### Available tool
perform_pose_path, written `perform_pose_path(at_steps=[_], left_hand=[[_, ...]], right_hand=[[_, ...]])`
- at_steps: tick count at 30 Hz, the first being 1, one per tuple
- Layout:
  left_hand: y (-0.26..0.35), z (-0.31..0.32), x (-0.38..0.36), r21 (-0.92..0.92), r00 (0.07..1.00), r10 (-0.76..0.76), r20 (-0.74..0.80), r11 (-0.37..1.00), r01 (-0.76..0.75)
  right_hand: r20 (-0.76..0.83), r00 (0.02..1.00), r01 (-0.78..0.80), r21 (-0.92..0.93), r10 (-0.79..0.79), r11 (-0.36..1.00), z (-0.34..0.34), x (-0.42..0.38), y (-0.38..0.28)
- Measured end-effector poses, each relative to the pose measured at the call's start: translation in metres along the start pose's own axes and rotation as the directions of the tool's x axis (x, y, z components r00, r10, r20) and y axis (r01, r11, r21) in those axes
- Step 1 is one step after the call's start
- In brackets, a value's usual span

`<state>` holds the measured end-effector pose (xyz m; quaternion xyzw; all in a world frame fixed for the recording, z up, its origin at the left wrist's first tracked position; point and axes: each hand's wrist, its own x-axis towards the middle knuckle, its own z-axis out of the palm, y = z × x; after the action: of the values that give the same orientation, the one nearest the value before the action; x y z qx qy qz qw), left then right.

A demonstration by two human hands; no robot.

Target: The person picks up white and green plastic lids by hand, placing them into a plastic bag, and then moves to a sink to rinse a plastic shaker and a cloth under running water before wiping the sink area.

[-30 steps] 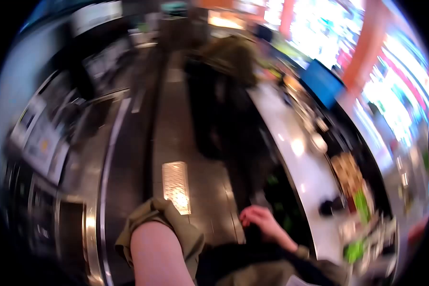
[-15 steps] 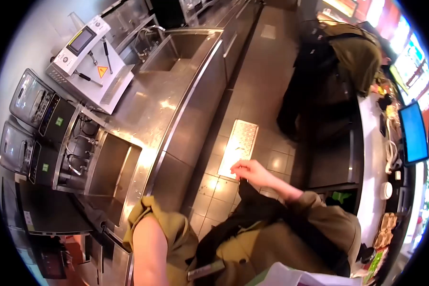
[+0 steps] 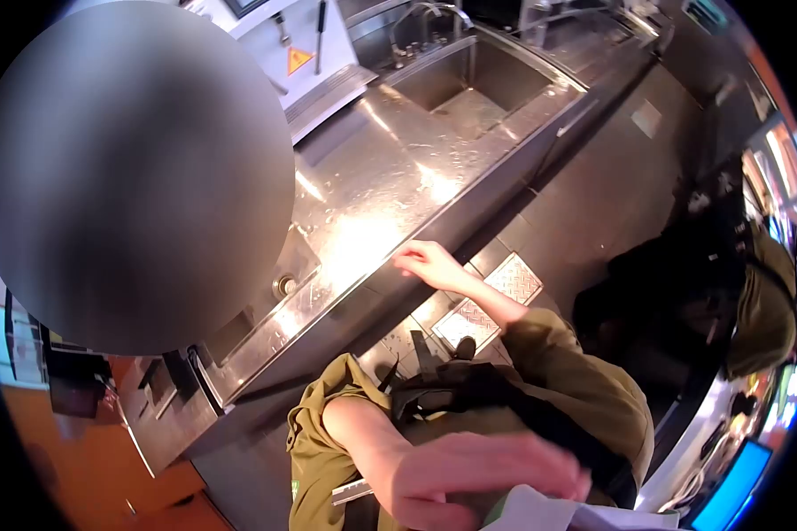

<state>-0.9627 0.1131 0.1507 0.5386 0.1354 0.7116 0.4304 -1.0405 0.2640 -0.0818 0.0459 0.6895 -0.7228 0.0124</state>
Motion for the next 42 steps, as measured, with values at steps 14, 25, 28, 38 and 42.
perform_pose_path(at_steps=[14,25,28,38,42], left_hand=[[0.029,-0.160,-0.007,0.001,0.865,0.051,0.500,0.998,-0.059],[-0.162,-0.380,0.247,0.061,0.950,-0.105,0.296,0.994,0.091],[-0.188,-0.427,0.296,0.218,0.897,-0.432,-0.093,0.870,0.442],[-0.283,-0.587,0.187,-0.246,-0.221,-0.287,-0.932,0.949,-0.197],[-0.369,-0.676,0.203,-0.374,-0.168,-0.533,-0.829,0.753,-0.542]], right_hand=[[0.283,0.946,0.023,-0.547,0.159,0.837,-0.074,0.149,-0.002],[-0.242,0.969,-0.128,-0.345,0.044,0.930,-0.580,0.348,0.003],[-0.169,0.986,-0.072,-0.514,-0.019,0.855,-0.597,0.452,0.004],[0.394,0.860,0.506,-0.737,-0.324,0.449,-0.579,0.592,0.027],[0.463,0.859,0.497,-0.657,-0.217,0.567,-0.579,0.573,-0.004]])
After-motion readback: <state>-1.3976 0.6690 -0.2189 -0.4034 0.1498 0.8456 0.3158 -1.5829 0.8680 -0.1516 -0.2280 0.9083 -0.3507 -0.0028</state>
